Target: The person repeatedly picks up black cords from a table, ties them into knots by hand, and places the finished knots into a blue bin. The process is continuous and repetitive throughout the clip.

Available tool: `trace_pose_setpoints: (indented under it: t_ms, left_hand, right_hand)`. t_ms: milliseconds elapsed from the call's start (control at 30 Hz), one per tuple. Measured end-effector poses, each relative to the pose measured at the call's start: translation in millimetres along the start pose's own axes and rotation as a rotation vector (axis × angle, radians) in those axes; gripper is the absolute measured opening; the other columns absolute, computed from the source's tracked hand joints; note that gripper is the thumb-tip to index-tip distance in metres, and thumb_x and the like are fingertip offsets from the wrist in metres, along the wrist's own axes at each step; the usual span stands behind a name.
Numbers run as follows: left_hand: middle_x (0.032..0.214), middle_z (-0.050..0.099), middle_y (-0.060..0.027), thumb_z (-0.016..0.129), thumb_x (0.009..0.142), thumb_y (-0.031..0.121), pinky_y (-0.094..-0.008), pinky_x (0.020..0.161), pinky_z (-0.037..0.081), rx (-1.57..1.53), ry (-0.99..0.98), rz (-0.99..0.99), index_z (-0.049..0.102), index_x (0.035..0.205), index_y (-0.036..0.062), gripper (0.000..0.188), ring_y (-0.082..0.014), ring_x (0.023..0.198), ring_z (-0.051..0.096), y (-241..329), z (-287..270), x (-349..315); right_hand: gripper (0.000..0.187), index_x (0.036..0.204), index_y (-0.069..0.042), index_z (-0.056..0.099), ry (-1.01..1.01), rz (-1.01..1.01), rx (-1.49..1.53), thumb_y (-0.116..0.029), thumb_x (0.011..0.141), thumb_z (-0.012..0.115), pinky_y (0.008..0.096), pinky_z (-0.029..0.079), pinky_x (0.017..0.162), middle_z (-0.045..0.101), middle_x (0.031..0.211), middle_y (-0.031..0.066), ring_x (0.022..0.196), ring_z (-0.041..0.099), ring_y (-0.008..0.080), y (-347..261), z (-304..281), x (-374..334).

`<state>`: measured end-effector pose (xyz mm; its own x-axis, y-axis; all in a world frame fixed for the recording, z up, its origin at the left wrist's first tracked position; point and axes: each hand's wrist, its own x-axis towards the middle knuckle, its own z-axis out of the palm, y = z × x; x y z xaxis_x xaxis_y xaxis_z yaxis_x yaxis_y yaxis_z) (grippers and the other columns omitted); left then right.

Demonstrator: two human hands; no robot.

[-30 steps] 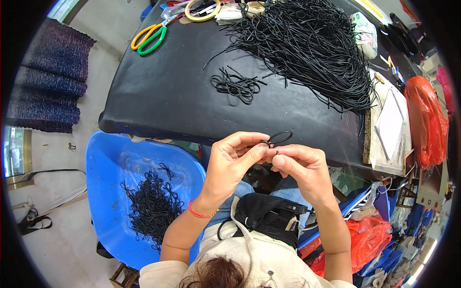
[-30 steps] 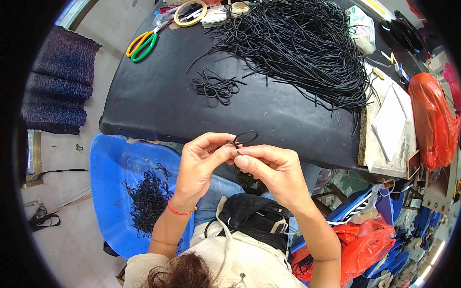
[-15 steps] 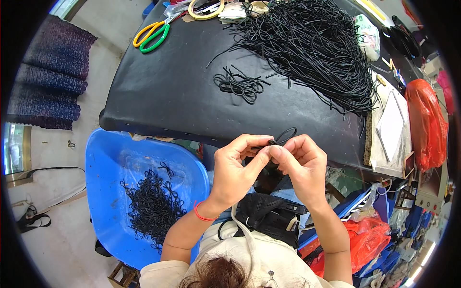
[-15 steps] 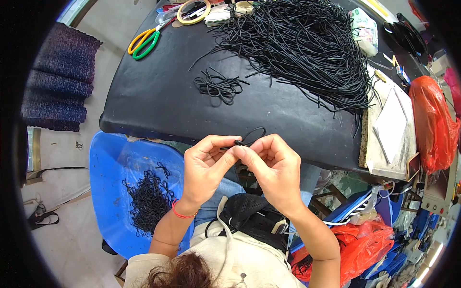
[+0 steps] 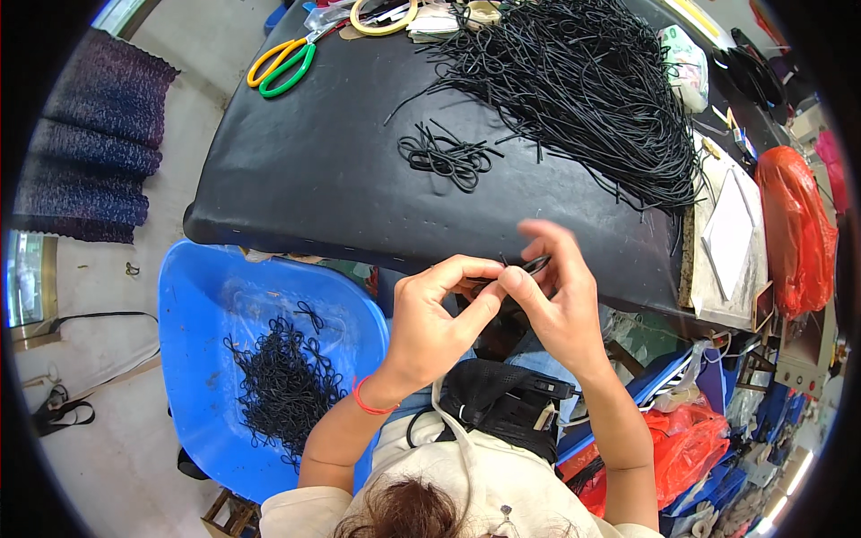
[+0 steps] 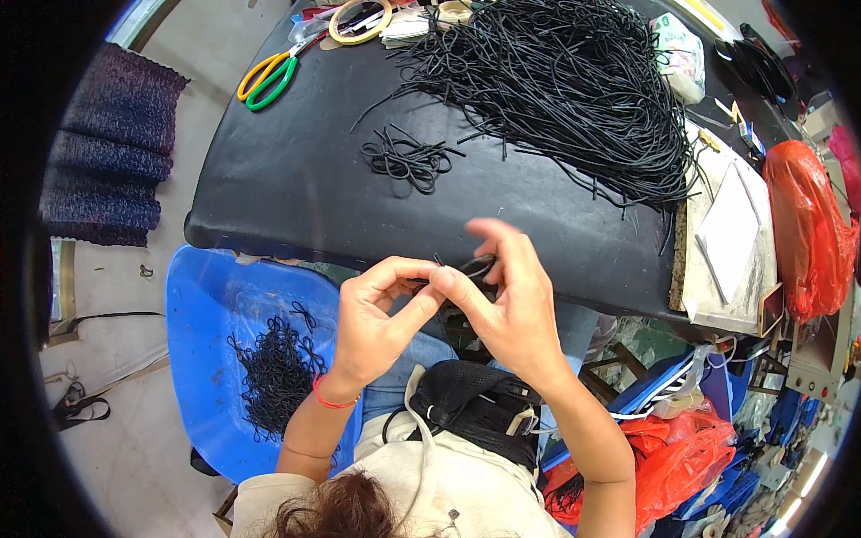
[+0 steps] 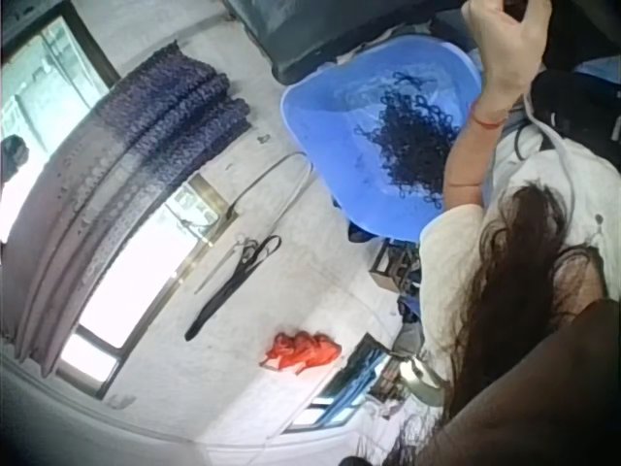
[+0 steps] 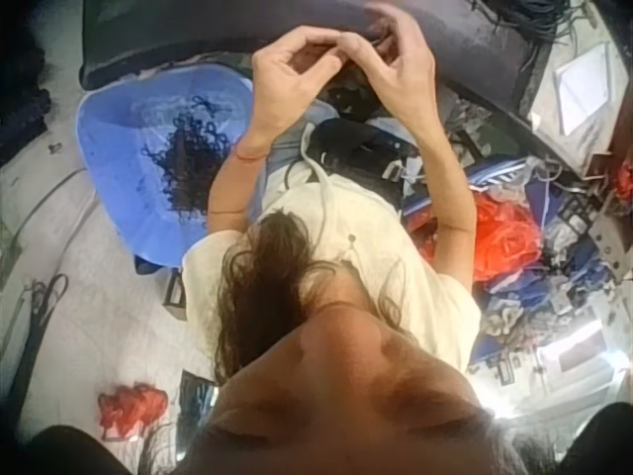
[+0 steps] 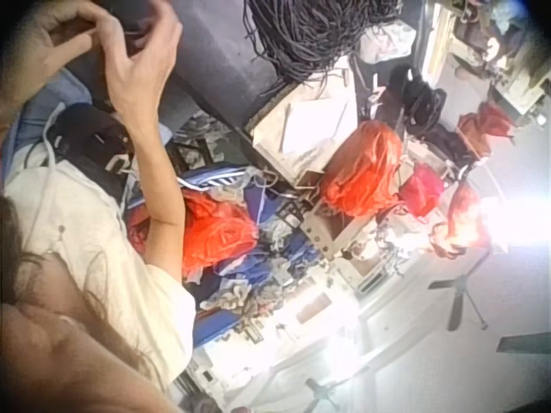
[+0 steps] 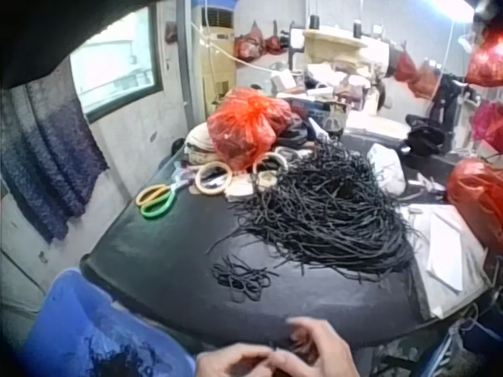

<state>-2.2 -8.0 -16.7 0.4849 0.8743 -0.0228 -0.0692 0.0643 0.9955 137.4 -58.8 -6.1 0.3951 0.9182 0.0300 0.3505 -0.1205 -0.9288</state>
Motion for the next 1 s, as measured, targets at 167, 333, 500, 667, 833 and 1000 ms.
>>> trace_pose_setpoints:
  t_ms: [167,333,500,667,833,1000]
  left_hand:
    - [0.080,0.065,-0.0084,0.064,0.077,0.002,-0.0227,0.065,0.047,0.261,-0.234,-0.065,0.062,0.092,-0.0041,0.017,-0.0090,0.071,0.059,13,-10,2]
    - [0.075,0.064,-0.0063,0.070,0.073,0.007,-0.0236,0.061,0.046,0.139,-0.288,-0.189,0.063,0.088,-0.0023,0.019,-0.0086,0.065,0.057,17,-7,2]
    - [0.070,0.058,-0.0087,0.067,0.076,0.009,-0.0245,0.054,0.043,0.279,-0.375,0.028,0.061,0.088,-0.0025,0.017,-0.0130,0.058,0.053,14,-5,2]
    - [0.070,0.058,-0.0088,0.064,0.078,0.009,-0.0244,0.055,0.043,0.275,-0.357,-0.032,0.062,0.089,-0.0022,0.016,-0.0132,0.059,0.053,20,-11,5]
    - [0.071,0.058,-0.0074,0.063,0.079,0.012,-0.0242,0.055,0.042,0.307,-0.429,-0.024,0.062,0.087,-0.0017,0.016,-0.0115,0.059,0.054,16,-14,5]
    - [0.068,0.057,-0.0047,0.062,0.082,0.016,-0.0222,0.053,0.040,0.111,-0.433,-0.256,0.063,0.086,-0.0005,0.017,-0.0057,0.061,0.051,10,-10,-1]
  right_hand:
    - [0.018,0.086,0.000,0.060,-0.132,0.174,0.330,-0.017,0.081,0.064,0.0209,0.042,0.062,0.057,0.079,0.0018,0.070,0.051,0.0059,-2,-6,-1]
    - [0.016,0.084,-0.002,0.054,-0.099,0.242,0.370,-0.017,0.086,0.059,0.0187,0.041,0.061,0.055,0.073,-0.0012,0.066,0.048,0.0031,-4,-3,-3]
    - [0.017,0.086,-0.004,0.050,0.015,0.264,0.386,-0.019,0.088,0.055,0.0181,0.037,0.055,0.050,0.069,-0.0021,0.061,0.043,0.0028,2,3,-8]
    - [0.027,0.083,-0.003,0.052,-0.006,0.353,0.446,-0.028,0.091,0.049,0.0202,0.037,0.055,0.050,0.068,-0.0013,0.060,0.042,0.0039,-3,-4,-5]
    - [0.034,0.070,-0.003,0.053,-0.221,0.307,0.376,-0.030,0.090,0.052,0.0201,0.031,0.050,0.047,0.063,-0.0040,0.058,0.038,0.0022,7,-11,-12]
    - [0.030,0.066,-0.004,0.051,-0.153,0.237,0.416,-0.023,0.088,0.057,0.0199,0.025,0.045,0.042,0.057,-0.0059,0.053,0.032,0.0020,5,-6,-14]
